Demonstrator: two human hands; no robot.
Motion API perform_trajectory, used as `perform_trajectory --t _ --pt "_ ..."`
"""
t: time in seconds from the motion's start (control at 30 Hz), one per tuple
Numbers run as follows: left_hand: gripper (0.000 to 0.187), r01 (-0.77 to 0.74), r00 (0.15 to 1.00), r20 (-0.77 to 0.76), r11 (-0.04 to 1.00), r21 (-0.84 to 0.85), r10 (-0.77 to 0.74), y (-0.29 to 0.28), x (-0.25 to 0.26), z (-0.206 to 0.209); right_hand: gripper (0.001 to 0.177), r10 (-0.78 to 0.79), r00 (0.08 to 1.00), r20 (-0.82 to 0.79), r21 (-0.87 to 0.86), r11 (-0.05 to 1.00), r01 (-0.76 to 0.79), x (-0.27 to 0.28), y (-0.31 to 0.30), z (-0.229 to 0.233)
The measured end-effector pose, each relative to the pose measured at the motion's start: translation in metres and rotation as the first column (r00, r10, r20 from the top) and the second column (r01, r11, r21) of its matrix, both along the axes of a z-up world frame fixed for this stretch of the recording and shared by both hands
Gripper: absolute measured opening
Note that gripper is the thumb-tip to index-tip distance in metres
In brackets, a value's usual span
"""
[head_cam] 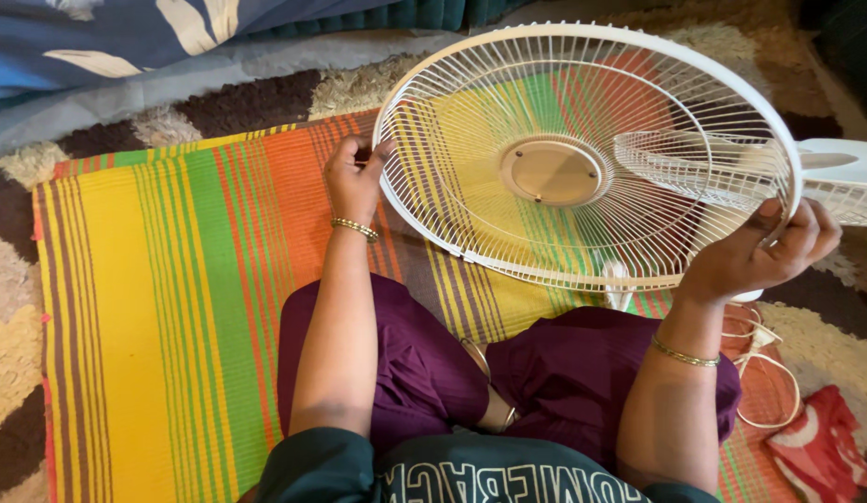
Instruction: The person assembles a white table fan by attaching the front wire cage to the fan blades and base. They align the cage and press it into place to complete the assembly.
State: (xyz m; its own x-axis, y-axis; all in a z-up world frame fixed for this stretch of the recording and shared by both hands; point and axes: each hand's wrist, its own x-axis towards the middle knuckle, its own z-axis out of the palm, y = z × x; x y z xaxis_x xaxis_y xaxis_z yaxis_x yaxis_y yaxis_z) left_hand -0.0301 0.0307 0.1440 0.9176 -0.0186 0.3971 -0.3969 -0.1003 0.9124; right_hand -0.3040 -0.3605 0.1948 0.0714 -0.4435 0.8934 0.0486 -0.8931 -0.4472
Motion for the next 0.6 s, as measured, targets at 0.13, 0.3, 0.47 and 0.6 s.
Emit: perform_trajectory --t 0.13,0.3,0.47,0.6 --pt "0.018 0.012 0.996 -0.093 0.994 0.110 -0.002 0.003 -0.005 -0.003 0.019 -0.051 0.999 0.020 -0.065 0.997 0.052 0.004 -0.013 -0.005" --pt "0.022 -0.003 0.991 -0.126 0.963 0.269 0.038 0.001 -0.011 -0.013 0.022 -0.066 0.998 -0.018 -0.047 0.997 0.065 -0.002 -0.011 -0.007" --pt "0.014 -0.058 0.992 -0.093 0.957 0.283 0.087 -0.001 -0.017 -0.009 0.017 0.004 1.000 0.006 0.024 1.000 -0.005 -0.002 -0.004 -0.002" --pt "0.012 -0.084 0.996 -0.006 0.957 0.278 0.089 0.002 -0.015 -0.017 0.006 0.034 0.999 -0.032 -0.013 0.999 -0.034 -0.007 0.001 0.000"
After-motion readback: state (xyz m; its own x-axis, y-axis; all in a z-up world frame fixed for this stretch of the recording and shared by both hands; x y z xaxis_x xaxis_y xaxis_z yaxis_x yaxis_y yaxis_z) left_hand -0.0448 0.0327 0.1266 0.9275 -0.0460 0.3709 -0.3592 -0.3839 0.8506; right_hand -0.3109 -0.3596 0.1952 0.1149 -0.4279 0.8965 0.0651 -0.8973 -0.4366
